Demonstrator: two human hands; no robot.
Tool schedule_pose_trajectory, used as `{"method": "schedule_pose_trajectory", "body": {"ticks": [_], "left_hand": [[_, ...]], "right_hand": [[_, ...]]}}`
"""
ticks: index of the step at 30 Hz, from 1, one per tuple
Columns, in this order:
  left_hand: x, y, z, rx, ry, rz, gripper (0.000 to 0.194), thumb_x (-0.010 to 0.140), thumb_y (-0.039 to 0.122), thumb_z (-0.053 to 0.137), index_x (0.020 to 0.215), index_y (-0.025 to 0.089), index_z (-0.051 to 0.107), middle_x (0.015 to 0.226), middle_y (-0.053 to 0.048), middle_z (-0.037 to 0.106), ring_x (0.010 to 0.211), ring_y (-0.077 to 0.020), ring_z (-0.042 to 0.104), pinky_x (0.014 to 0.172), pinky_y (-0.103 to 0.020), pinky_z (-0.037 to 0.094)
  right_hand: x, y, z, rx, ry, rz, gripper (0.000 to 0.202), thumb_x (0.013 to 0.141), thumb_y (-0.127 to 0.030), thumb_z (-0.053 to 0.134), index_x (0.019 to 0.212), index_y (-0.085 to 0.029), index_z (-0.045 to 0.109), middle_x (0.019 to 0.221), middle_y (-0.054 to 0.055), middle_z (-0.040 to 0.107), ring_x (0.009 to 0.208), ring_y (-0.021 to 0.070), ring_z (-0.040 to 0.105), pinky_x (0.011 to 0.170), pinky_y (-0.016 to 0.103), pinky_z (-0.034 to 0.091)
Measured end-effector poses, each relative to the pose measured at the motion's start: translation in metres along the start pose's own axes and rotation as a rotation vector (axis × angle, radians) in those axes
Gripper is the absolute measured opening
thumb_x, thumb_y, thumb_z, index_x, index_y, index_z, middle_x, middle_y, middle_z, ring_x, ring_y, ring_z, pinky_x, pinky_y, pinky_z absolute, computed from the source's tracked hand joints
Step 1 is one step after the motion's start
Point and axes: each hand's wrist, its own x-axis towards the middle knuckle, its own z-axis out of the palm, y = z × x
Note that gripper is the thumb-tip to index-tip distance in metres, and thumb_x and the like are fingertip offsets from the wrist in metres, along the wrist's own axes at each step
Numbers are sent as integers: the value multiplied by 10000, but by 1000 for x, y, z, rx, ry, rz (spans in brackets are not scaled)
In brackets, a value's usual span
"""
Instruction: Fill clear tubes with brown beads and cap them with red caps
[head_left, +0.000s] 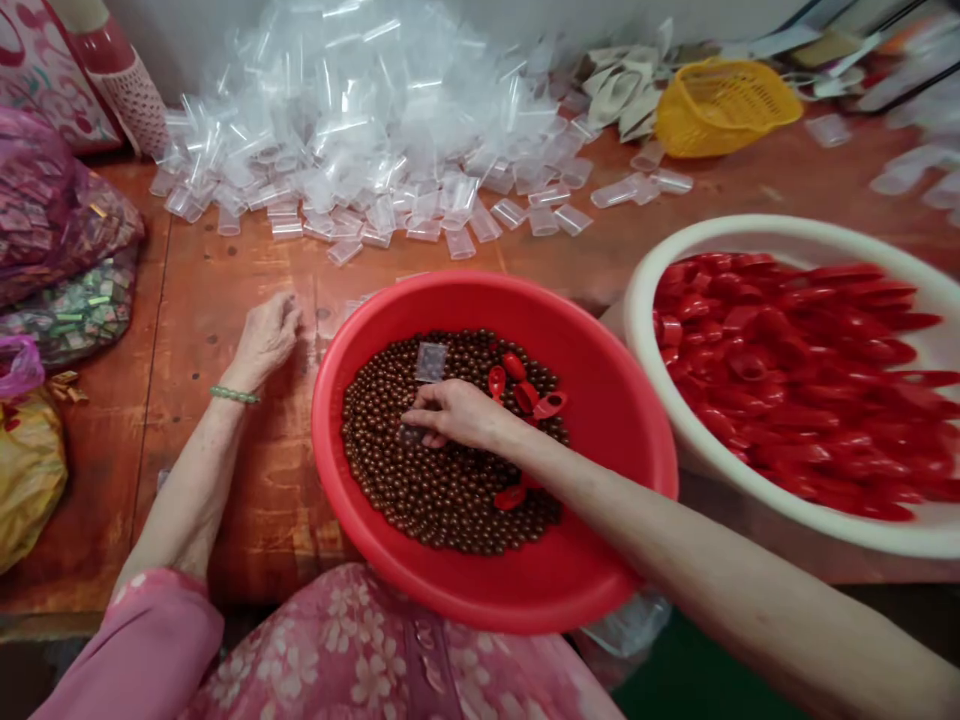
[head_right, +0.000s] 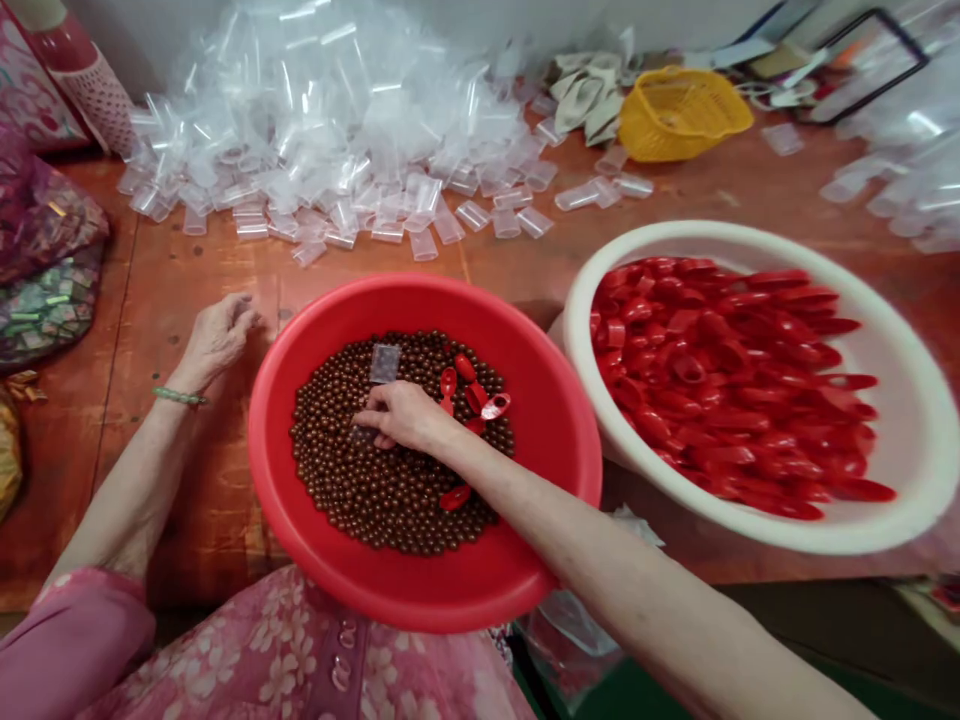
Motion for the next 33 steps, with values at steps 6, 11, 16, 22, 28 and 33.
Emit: {"method": "schedule_pose_trajectory", "body": {"ticks": [6,11,16,22,28,33], "left_hand": [[-53,41,-27,-170,63,185,454,986,374,323,1332,108,449,1074,-110,670,957,-173,637,893,-323,496],[-83,85,-38,-61,32,398,467,1001,329,272,1412,120,349,1220,-136,579,1131,-210,560,1008,-388,444],[-91,100,-32,92,-64,463,428,988,286,336,1336,61,442,1142,-164,607,1072,-244,568,963,-415,467],[-99,106,-33,162,-269,617,428,868,149,530,1294,109,527,1393,-204,477,1330,-339,418,1116,-535,325],[-110,117,-26,-204,-474,657,455,922,266,529,1374,226,487,1512,-142,383,1412,-254,351,1144,-457,346],[-110,124,-26,-559,-481,502,275,936,230,505,1180,201,628,1390,-115,545,1283,-206,523,1068,-364,438]], "right_hand": [[-11,10,26,142,-344,99,318,732,-359,756,590,-164,549,418,-28,583,363,94,554,387,181,449],[-13,13,26,320,-484,98,334,700,-421,754,632,-148,573,431,-45,560,343,59,498,369,157,425],[-18,6,15,472,-511,53,292,704,-390,728,680,-132,593,446,-39,564,322,37,447,343,134,376],[-30,-4,6,616,-423,-10,205,722,-327,671,681,-152,573,453,-47,558,298,36,413,305,136,347],[-41,-10,10,689,-360,-53,138,708,-288,617,745,-159,587,458,-57,531,299,37,394,295,137,326],[-62,-11,10,496,-264,-196,212,862,-347,503,819,-157,587,565,-26,582,423,76,520,407,173,423]]}}
